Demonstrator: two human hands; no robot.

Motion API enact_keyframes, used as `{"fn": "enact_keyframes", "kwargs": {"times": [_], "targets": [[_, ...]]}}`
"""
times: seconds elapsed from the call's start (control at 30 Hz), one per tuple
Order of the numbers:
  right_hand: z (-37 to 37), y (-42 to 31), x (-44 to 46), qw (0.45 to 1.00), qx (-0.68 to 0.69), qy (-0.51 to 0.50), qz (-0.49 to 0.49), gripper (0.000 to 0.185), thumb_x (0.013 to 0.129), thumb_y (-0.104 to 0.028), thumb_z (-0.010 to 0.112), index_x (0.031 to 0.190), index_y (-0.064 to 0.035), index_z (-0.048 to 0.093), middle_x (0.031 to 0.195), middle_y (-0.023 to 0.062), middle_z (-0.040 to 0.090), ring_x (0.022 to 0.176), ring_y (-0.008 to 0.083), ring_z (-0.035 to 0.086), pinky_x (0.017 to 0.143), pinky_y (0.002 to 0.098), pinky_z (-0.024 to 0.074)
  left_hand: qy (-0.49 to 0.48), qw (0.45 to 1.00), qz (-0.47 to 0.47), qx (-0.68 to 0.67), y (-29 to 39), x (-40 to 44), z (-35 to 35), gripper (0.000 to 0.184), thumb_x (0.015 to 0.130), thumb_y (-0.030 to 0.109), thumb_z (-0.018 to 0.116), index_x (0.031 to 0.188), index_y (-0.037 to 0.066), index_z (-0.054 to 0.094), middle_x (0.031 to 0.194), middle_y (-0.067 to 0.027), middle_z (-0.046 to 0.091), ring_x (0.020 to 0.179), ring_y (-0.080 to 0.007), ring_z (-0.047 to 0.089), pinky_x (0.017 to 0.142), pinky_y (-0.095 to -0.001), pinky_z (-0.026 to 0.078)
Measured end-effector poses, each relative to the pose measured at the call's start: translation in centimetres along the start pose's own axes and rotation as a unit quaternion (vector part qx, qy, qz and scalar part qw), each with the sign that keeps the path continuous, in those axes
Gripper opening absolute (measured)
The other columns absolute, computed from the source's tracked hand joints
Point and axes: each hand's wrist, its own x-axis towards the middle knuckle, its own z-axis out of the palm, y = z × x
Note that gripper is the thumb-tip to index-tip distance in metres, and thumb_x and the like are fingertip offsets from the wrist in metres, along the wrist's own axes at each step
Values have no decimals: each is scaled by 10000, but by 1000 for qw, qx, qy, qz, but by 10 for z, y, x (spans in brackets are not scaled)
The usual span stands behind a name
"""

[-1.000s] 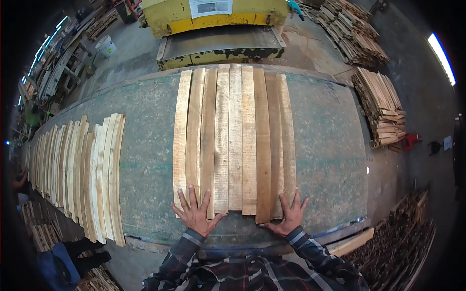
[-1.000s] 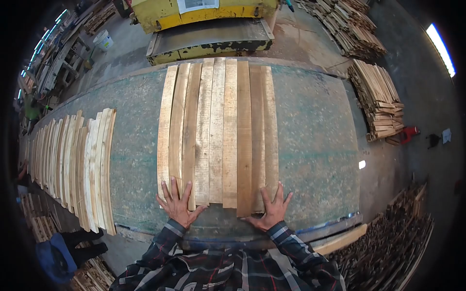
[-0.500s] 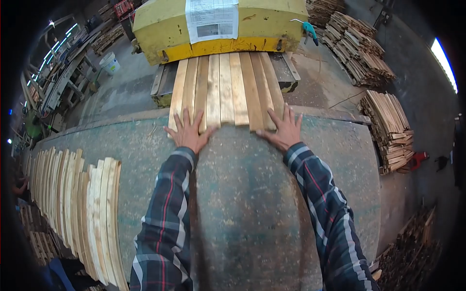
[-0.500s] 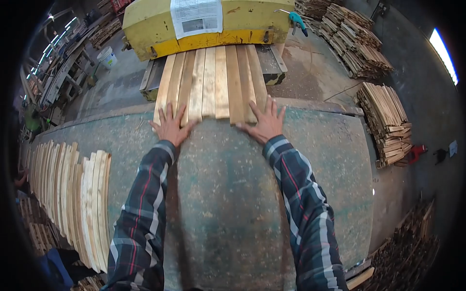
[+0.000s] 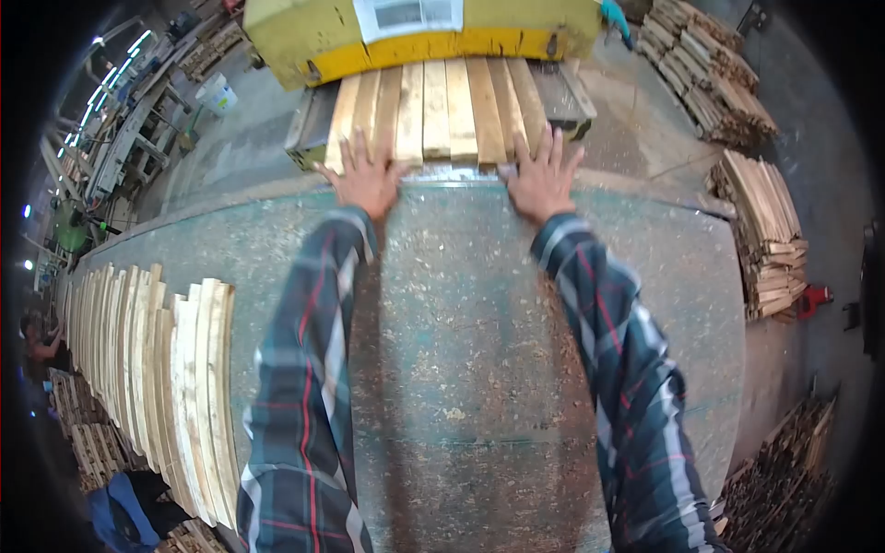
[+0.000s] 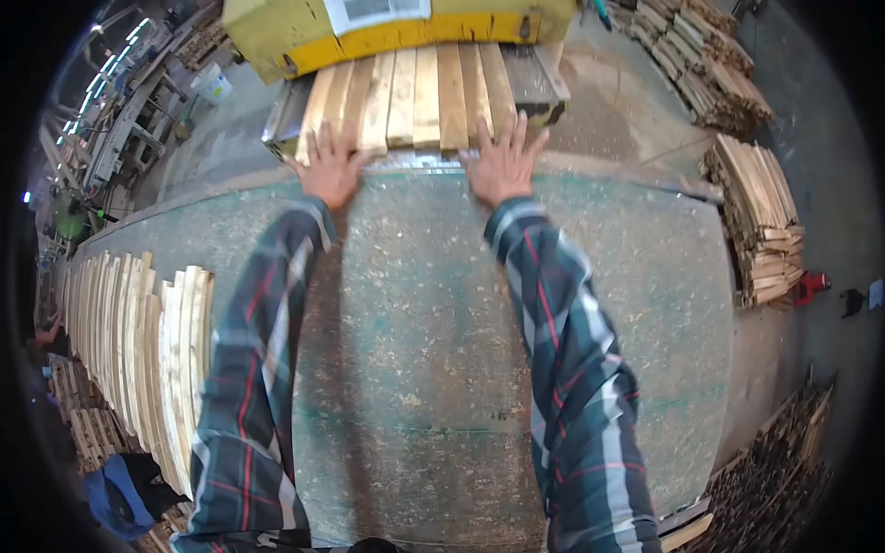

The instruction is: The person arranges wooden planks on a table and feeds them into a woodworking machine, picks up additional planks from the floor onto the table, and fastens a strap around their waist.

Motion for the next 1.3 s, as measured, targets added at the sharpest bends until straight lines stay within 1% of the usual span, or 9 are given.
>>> {"fn": "enact_keyframes", "kwargs": {"times": [0.17, 0.27, 0.47, 0.57, 0.67, 0.73, 0.9, 1.1, 1.3], "targets": [[-61, -27, -144, 964, 255, 54, -57, 594, 981, -367, 613, 1516, -149, 470, 1651, 248, 255, 1555, 408, 177, 1221, 652, 55, 65, 992, 94, -47, -27, -165, -92, 694, 982, 459, 594, 1606, 341, 316, 1711, -110, 171, 1569, -368, 152, 1173, -765, 25], [-115, -9, -280, 946, 301, 21, -116, 437, 930, -218, 680, 1350, -104, 633, 1592, 239, 385, 1504, 426, 292, 1228, 573, 145, -1, 999, 37, 10, -112, -287, -134, 681, 988, 460, 578, 1606, 318, 329, 1706, -110, 186, 1565, -363, 175, 1182, -749, 40], [-175, 19, -514, 943, 308, -109, 61, 293, 1032, -204, 575, 1253, -21, 633, 1590, 253, 336, 1467, 439, 324, 1165, 558, 324, -53, 899, -392, 185, -373, -486, -163, 641, 1054, 484, 421, 1636, 312, 214, 1703, -119, 199, 1573, -348, 167, 1180, -741, 121], [-212, 17, -561, 950, 138, -280, 7, 687, 1057, -543, 444, 1627, -188, 302, 1670, 201, 275, 1535, 439, 241, 1195, 604, 240, -36, 855, -509, 88, -475, -546, -189, 631, 1067, 569, 281, 1639, 325, 179, 1722, -111, 132, 1586, -339, 114, 1182, -741, 114], [-218, -52, -573, 917, 330, -150, 166, 275, 1027, -198, 579, 1242, -36, 639, 1589, 250, 337, 1462, 439, 333, 1152, 559, 331, -53, 818, -569, 69, -544, -578, -186, 667, 1047, 623, 283, 1641, 348, 153, 1732, -98, 81, 1589, -355, 80, 1182, -746, 102], [-235, -84, -563, 946, 279, -146, 69, 284, 1024, -199, 586, 1258, -45, 632, 1588, 244, 343, 1461, 438, 338, 1142, 561, 338, -62, 801, -595, 36, -572, -587, -183, 687, 1038, 659, 269, 1642, 371, 115, 1733, -105, 55, 1583, -387, 75, 1170, -756, 117], [-243, -139, -560, 952, 278, -126, 1, 281, 1014, -188, 610, 1264, -61, 630, 1588, 230, 350, 1463, 437, 336, 1143, 568, 328, -165, 778, -605, 27, -577, -565, -189, 797, 979, 738, 315, 1650, 339, 151, 1728, -132, 88, 1564, -448, 103, 1194, -696, 115], [-242, -211, -552, 935, 324, -140, -29, 285, 994, -184, 647, 1253, -65, 645, 1593, 222, 341, 1470, 434, 322, 1171, 557, 296, -70, 811, -577, 67, -542, -562, -199, 904, 926, 795, 374, 1616, 212, 329, 1592, -174, 352, 1448, -494, 324, 1162, -558, 179], [-232, -306, -515, 909, 357, -135, -168, 389, 942, -187, 699, 1303, -68, 618, 1585, 239, 362, 1466, 433, 341, 1192, 522, 277, -130, 832, -536, 59, -501, -560, -247, 864, 936, 770, 390, 1544, 160, 457, 1483, -171, 482, 1388, -464, 406, 1153, -595, 203]]}}
